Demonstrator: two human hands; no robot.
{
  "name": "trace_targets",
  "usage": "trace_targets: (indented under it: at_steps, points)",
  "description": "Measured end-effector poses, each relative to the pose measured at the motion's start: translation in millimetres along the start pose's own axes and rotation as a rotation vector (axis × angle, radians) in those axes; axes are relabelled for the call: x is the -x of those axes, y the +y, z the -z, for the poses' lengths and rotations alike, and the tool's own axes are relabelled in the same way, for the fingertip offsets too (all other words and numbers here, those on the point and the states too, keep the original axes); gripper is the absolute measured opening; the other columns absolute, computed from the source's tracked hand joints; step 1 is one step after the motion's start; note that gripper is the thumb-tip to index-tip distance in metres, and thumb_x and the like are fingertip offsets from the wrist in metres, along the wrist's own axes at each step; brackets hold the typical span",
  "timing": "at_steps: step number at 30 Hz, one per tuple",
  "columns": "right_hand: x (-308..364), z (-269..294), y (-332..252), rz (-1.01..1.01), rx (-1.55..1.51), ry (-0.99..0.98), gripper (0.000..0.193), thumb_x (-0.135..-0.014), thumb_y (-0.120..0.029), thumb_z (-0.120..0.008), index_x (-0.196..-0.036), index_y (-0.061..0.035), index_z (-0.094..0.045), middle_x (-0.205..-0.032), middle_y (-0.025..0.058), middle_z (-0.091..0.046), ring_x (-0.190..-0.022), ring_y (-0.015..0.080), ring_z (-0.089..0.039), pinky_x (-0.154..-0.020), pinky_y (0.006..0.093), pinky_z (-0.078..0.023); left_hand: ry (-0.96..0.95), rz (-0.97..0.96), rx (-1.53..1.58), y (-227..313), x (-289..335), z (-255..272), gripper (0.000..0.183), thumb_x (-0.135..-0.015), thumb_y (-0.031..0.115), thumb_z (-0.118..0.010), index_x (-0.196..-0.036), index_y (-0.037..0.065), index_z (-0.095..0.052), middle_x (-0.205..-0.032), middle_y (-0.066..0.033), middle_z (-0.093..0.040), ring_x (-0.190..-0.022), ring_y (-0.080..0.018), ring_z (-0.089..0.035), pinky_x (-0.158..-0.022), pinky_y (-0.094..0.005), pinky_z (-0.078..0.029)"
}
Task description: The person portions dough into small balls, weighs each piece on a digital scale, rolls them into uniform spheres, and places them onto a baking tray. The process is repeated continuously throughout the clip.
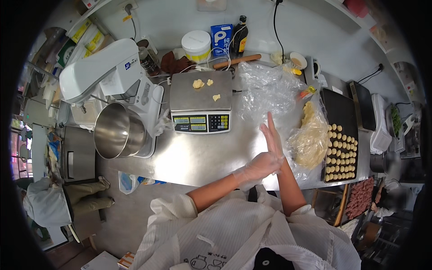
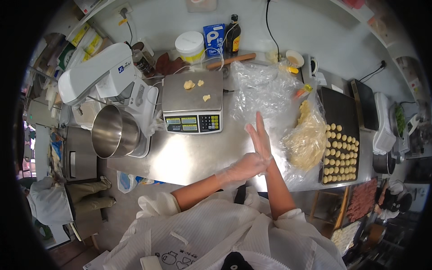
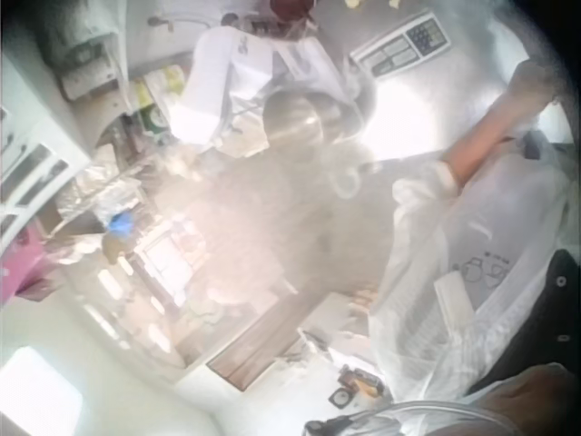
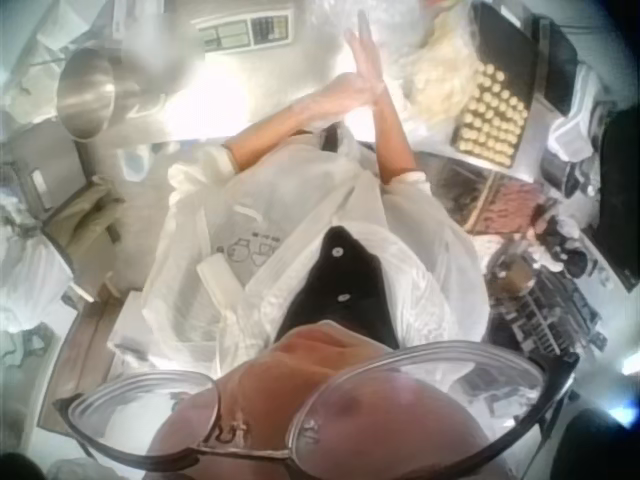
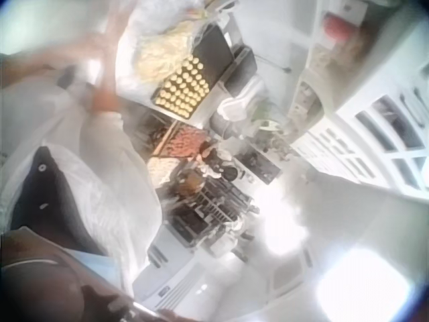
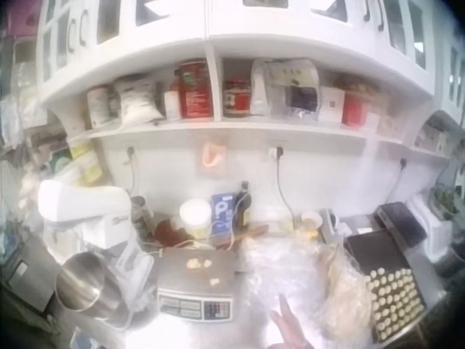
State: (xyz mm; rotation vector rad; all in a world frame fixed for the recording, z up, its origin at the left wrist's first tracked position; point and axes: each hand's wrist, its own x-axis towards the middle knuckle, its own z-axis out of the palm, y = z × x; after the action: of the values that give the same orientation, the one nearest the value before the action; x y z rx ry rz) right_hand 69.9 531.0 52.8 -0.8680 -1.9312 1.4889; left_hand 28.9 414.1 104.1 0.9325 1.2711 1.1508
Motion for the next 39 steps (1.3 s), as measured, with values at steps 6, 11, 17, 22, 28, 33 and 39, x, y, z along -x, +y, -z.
trace_targets:
  at_steps: [6, 11, 17, 22, 28, 33, 39]
  points:
    - [5.0, 10.2, 62.4, 0.016, 0.168, -0.169, 0.052, -0.105, -0.035, -0.051, -0.15, -0.0073, -0.049, -0.105, 0.0167, -0.07, -0.089, 0.0247, -0.067, -0.084, 0.0383, -0.054, -0.141, -0.04, -0.352, -28.8, -0.3, 11.5, 0.037, -0.097, 0.027, -0.054, -0.079, -0.004, -0.061, -0.068, -0.012, -0.063, -0.064, -0.0246, -0.06, -0.065, -0.0413, -0.048]
    - [1.6, -3.9, 68.8, -0.674, -0.21, -0.048, 0.053, -0.1, -0.043, -0.058, -0.14, -0.0073, -0.056, -0.101, 0.0122, -0.07, -0.084, 0.0228, -0.069, -0.075, 0.0359, -0.054, -0.136, -0.173, 0.282, -51.7, -1.2, 26.7, 0.032, -0.1, 0.027, -0.052, -0.076, 0.008, -0.061, -0.073, -0.0035, -0.062, -0.068, -0.0181, -0.06, -0.063, -0.0339, -0.046]
    - [-60.3, 62.6, 101.5, 0.014, 1.14, -0.183, 0.036, -0.087, -0.023, -0.064, -0.118, -0.0052, -0.067, -0.118, 0.0172, -0.068, -0.102, 0.0334, -0.064, -0.085, 0.0453, -0.051, 0.285, 0.148, 1.048, -24.0, 14.9, 48.2, 0.011, -0.1, 0.02, -0.062, -0.094, 0.017, -0.054, -0.111, -0.002, -0.061, -0.081, -0.0091, -0.057, -0.058, -0.02, -0.041]
    - [-157.1, 142.1, 155.3, -0.236, 1.85, -0.211, 0.026, -0.086, -0.022, -0.067, -0.11, -0.0157, -0.076, -0.115, 0.0082, -0.073, -0.107, 0.0276, -0.067, -0.08, 0.0465, -0.049, 0.446, 0.278, 0.784, -107.1, 51.0, 68.7, 0.015, -0.103, 0.03, -0.06, -0.101, 0.016, -0.058, -0.092, 0.0019, -0.058, -0.074, -0.0062, -0.053, -0.057, -0.0209, -0.04]
    - [-188.0, 170.7, 213.6, -0.622, 1.993, -0.592, 0.027, -0.089, -0.025, -0.067, -0.113, -0.0165, -0.077, -0.11, 0.0034, -0.075, -0.1, 0.0228, -0.072, -0.074, 0.0533, -0.053, 0.64, 0.374, 0.929, -117.4, 66.9, 47.0, 0.036, -0.107, 0.043, -0.049, -0.107, 0.009, -0.06, -0.091, -0.0003, -0.059, -0.078, -0.0099, -0.055, -0.068, -0.024, -0.048]
    - [-205.3, 204.8, 174.3, -0.043, 1.7, -0.356, 0.023, -0.089, -0.021, -0.066, -0.108, -0.0113, -0.076, -0.105, 0.0113, -0.076, -0.094, 0.0296, -0.073, -0.079, 0.046, -0.056, 0.601, 0.198, 1.058, -87.8, 15.2, 18.0, 0.054, -0.107, 0.052, -0.043, -0.12, 0.002, -0.058, -0.113, -0.0102, -0.058, -0.101, -0.0217, -0.056, -0.096, -0.0365, -0.047]
    - [-138.1, 175.9, -94.7, 0.37, 0.378, -0.165, 0.024, -0.093, -0.022, -0.066, -0.108, -0.0043, -0.072, -0.108, 0.0121, -0.071, -0.092, 0.0302, -0.069, -0.087, 0.0417, -0.054, 0.375, -0.092, 1.333, -43.5, -62.6, -13.1, 0.07, -0.104, 0.06, -0.04, -0.14, 0.0, -0.047, -0.138, -0.0168, -0.052, -0.123, -0.0322, -0.052, -0.11, -0.0486, -0.04]
